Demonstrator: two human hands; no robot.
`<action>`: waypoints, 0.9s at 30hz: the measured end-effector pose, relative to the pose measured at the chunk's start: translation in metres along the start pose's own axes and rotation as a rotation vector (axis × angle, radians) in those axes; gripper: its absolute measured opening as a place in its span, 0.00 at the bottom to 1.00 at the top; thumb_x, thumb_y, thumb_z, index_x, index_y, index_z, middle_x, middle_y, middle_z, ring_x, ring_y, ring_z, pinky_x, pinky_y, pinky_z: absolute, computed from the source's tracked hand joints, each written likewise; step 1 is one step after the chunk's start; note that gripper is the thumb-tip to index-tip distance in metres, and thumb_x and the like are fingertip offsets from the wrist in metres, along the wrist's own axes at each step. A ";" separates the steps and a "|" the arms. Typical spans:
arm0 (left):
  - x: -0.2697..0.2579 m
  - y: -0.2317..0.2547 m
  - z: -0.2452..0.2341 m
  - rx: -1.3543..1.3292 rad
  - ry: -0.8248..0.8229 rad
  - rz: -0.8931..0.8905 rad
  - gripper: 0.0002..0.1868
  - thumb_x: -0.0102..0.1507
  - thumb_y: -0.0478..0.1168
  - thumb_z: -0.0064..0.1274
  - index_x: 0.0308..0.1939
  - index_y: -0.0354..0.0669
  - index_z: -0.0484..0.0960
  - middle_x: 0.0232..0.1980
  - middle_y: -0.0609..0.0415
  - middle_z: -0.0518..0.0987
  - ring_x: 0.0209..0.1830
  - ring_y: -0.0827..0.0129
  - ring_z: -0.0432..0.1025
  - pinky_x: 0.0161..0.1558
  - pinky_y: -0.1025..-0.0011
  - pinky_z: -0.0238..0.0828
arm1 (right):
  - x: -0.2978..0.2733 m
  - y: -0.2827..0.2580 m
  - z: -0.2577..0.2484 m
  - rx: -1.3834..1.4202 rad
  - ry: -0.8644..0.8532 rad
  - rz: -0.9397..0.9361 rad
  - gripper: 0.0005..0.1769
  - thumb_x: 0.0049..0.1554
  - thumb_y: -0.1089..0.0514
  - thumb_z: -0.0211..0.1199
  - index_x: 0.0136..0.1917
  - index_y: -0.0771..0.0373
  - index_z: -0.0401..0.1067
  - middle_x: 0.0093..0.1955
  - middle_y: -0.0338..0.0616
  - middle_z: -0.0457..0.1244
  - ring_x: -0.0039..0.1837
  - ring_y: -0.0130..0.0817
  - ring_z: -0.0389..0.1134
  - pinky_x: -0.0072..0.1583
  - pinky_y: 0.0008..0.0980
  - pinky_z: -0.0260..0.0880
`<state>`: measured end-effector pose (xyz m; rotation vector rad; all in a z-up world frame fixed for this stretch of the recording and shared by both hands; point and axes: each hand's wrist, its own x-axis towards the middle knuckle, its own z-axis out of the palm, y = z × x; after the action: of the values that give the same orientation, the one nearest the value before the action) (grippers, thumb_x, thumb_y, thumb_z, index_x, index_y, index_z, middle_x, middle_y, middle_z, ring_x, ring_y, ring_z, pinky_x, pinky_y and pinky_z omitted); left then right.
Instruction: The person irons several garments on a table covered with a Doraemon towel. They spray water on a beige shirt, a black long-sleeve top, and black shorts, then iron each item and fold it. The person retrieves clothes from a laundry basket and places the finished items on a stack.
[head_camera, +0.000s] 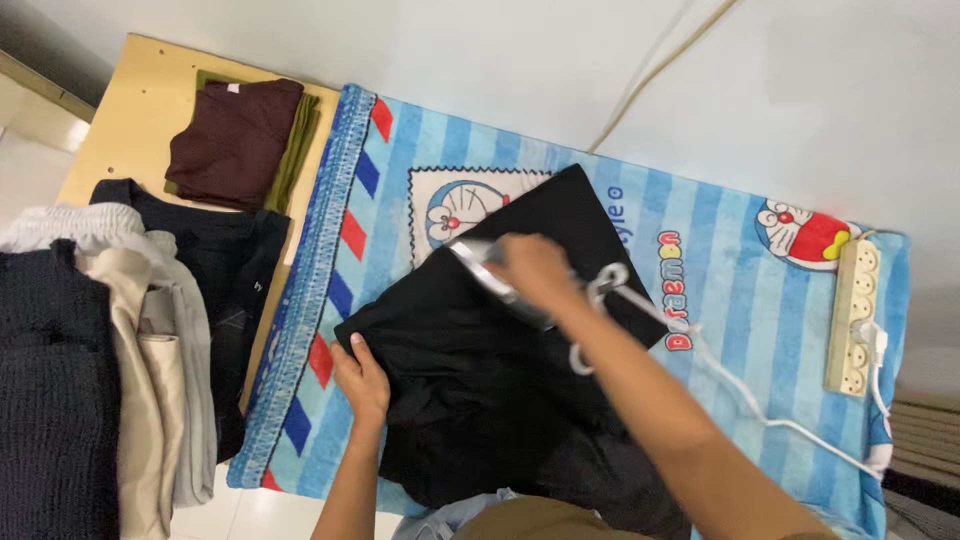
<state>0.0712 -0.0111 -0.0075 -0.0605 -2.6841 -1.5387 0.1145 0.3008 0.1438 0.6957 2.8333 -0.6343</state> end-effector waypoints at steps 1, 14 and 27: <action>0.000 0.001 -0.001 0.002 -0.003 0.017 0.21 0.74 0.48 0.42 0.51 0.27 0.72 0.44 0.28 0.79 0.44 0.35 0.74 0.45 0.50 0.68 | -0.005 -0.020 0.012 0.007 -0.041 -0.015 0.19 0.56 0.44 0.69 0.50 0.60 0.79 0.45 0.56 0.72 0.47 0.52 0.74 0.51 0.49 0.73; -0.002 0.001 -0.005 0.026 -0.028 0.006 0.21 0.73 0.47 0.41 0.47 0.26 0.69 0.37 0.27 0.77 0.37 0.34 0.73 0.39 0.47 0.65 | 0.007 -0.002 0.007 -0.107 0.231 0.087 0.18 0.58 0.45 0.66 0.48 0.63 0.74 0.42 0.57 0.70 0.45 0.53 0.74 0.47 0.51 0.73; -0.029 0.021 -0.028 -0.247 -0.258 0.130 0.37 0.65 0.42 0.60 0.69 0.27 0.56 0.64 0.30 0.69 0.63 0.43 0.67 0.63 0.55 0.60 | -0.049 0.069 -0.018 -0.217 -0.037 -0.134 0.29 0.48 0.32 0.70 0.47 0.58 0.79 0.42 0.55 0.71 0.48 0.54 0.73 0.50 0.52 0.72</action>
<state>0.1015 -0.0249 0.0228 -0.4633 -2.5864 -1.9270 0.1898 0.3442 0.1468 0.4562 2.8739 -0.3447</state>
